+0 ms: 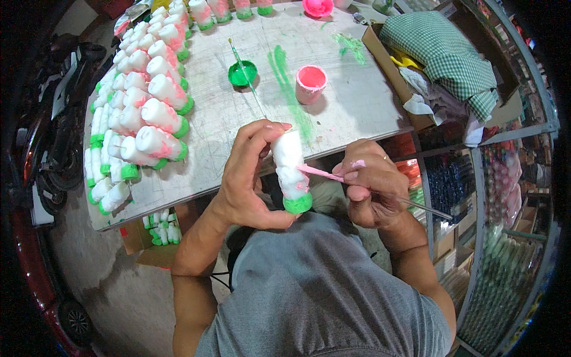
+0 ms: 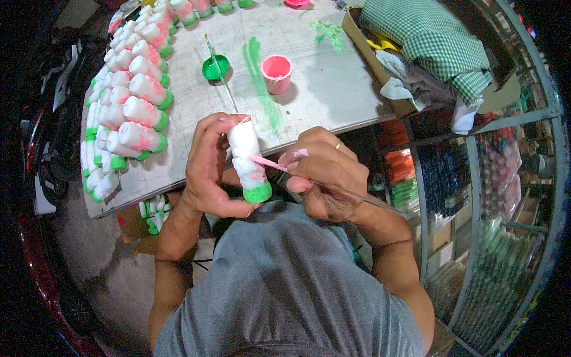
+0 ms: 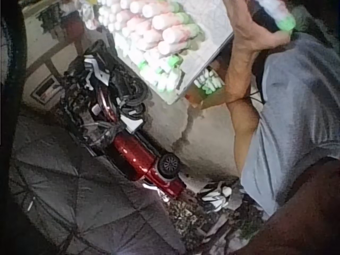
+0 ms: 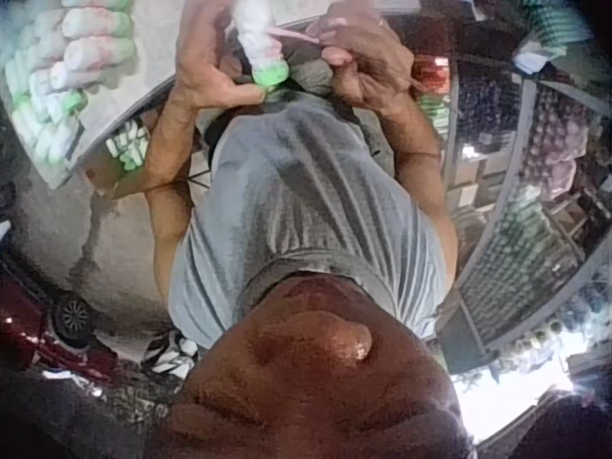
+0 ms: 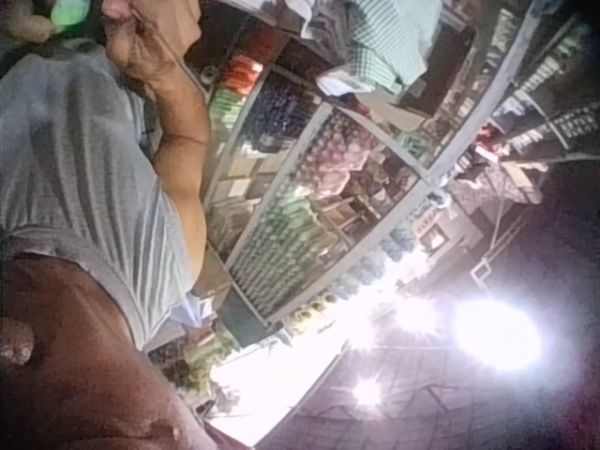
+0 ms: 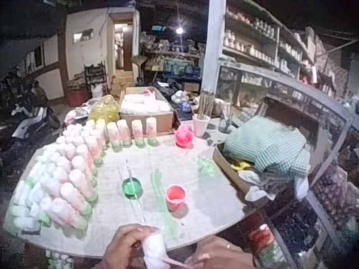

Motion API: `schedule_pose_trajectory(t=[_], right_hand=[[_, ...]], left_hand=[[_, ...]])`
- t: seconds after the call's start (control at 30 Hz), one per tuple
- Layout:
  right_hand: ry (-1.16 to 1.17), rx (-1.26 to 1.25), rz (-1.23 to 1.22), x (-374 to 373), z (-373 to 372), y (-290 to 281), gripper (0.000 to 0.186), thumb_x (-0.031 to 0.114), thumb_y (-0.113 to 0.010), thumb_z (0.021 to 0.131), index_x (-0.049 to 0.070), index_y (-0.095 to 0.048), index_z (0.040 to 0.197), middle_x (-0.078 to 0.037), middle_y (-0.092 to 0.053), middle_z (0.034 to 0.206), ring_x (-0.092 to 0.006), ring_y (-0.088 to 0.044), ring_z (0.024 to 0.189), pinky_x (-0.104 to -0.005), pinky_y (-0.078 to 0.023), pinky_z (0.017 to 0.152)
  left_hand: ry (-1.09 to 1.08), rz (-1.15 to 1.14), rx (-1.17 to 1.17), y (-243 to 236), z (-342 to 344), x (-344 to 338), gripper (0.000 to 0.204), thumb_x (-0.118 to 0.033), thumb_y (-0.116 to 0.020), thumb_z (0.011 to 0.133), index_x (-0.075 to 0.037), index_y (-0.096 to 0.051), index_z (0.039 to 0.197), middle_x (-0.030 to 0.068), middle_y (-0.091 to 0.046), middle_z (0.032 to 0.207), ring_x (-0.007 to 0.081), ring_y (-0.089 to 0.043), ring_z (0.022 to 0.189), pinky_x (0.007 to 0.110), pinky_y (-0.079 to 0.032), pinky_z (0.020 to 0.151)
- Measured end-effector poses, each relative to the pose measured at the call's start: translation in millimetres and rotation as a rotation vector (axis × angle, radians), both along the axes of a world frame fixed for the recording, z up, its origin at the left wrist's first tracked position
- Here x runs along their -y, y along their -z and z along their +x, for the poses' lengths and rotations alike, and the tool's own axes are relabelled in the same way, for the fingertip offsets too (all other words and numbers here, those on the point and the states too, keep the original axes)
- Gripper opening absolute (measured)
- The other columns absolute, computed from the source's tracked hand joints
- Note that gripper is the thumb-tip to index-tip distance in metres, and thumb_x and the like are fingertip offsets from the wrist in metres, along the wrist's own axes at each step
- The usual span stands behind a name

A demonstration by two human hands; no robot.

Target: The person paints pink details onto small white and green cylindrical objects using a fine brush. They repeatedly dip the brush into pink paint and apply it to the objects, which are arranged on a table.

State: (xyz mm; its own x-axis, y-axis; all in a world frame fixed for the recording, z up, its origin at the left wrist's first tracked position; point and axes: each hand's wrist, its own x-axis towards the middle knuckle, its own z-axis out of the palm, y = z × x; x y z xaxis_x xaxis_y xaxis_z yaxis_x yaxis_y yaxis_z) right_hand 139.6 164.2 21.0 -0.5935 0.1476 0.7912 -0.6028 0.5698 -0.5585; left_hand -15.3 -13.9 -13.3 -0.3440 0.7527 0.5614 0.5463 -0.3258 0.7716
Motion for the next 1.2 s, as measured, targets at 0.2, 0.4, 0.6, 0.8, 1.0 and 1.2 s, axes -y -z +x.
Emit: schedule_pose_trajectory(t=[0.2, 0.4, 0.6, 0.8, 1.0, 1.2], right_hand=[[-0.032, 0.011, -0.405, 4, 5, 10, 0.013, 0.011, -0.061, 0.100, -0.001, -0.059, 0.097, -0.013, -0.068, 0.086, -0.0215, -0.064, 0.073, -0.0332, -0.053, 0.067], [0.089, 0.118, -0.606, 12, 2, 18, 0.010, 0.008, -0.064, 0.099, -0.001, -0.061, 0.096, -0.012, -0.069, 0.087, -0.0117, -0.061, 0.073, -0.0266, -0.050, 0.068], [0.119, 0.071, -0.657, 10, 1, 17, 0.008, 0.003, -0.065, 0.097, -0.003, -0.063, 0.091, -0.013, -0.070, 0.085, -0.0129, -0.062, 0.070, -0.0261, -0.050, 0.064], [0.204, 0.075, -0.424, 13, -1, 10, 0.007, -0.002, -0.065, 0.095, -0.005, -0.062, 0.090, -0.014, -0.069, 0.082, -0.0168, -0.065, 0.070, -0.0277, -0.051, 0.061], [0.231, 0.075, -0.369, 14, 0, 11, 0.006, -0.001, -0.066, 0.095, -0.005, -0.062, 0.092, -0.013, -0.069, 0.082, -0.0171, -0.066, 0.069, -0.0283, -0.052, 0.060], [0.154, -0.058, -0.341, 13, -2, 14, 0.008, 0.004, -0.065, 0.096, -0.003, -0.062, 0.094, -0.013, -0.069, 0.081, -0.0229, -0.067, 0.073, -0.0346, -0.055, 0.067]], left_hand=[[-0.014, -0.001, -0.026, 1, 0, -1, 0.111, -0.016, -0.089, 0.047, 0.005, -0.037, 0.142, 0.0194, -0.041, 0.134, 0.0322, -0.048, 0.129, 0.042, -0.038, 0.110], [-0.038, -0.002, -0.056, -3, 3, -4, 0.110, -0.017, -0.089, 0.046, 0.006, -0.039, 0.141, 0.0193, -0.042, 0.132, 0.0322, -0.050, 0.123, 0.043, -0.040, 0.108], [-0.096, -0.010, -0.090, -5, 4, -2, 0.109, -0.020, -0.090, 0.045, 0.007, -0.041, 0.139, 0.0203, -0.043, 0.130, 0.0315, -0.050, 0.122, 0.043, -0.041, 0.107], [-0.127, -0.010, -0.086, -7, 8, -4, 0.106, -0.022, -0.090, 0.047, 0.008, -0.044, 0.137, 0.0207, -0.043, 0.130, 0.0311, -0.051, 0.119, 0.041, -0.041, 0.105], [-0.194, -0.044, -0.165, -16, 12, -3, 0.105, -0.025, -0.089, 0.048, 0.009, -0.046, 0.137, 0.0230, -0.048, 0.129, 0.0320, -0.053, 0.118, 0.040, -0.043, 0.103], [-0.216, -0.092, -0.178, -17, 13, -1, 0.107, -0.025, -0.088, 0.049, 0.010, -0.044, 0.141, 0.0241, -0.049, 0.135, 0.0337, -0.053, 0.125, 0.041, -0.042, 0.107]])
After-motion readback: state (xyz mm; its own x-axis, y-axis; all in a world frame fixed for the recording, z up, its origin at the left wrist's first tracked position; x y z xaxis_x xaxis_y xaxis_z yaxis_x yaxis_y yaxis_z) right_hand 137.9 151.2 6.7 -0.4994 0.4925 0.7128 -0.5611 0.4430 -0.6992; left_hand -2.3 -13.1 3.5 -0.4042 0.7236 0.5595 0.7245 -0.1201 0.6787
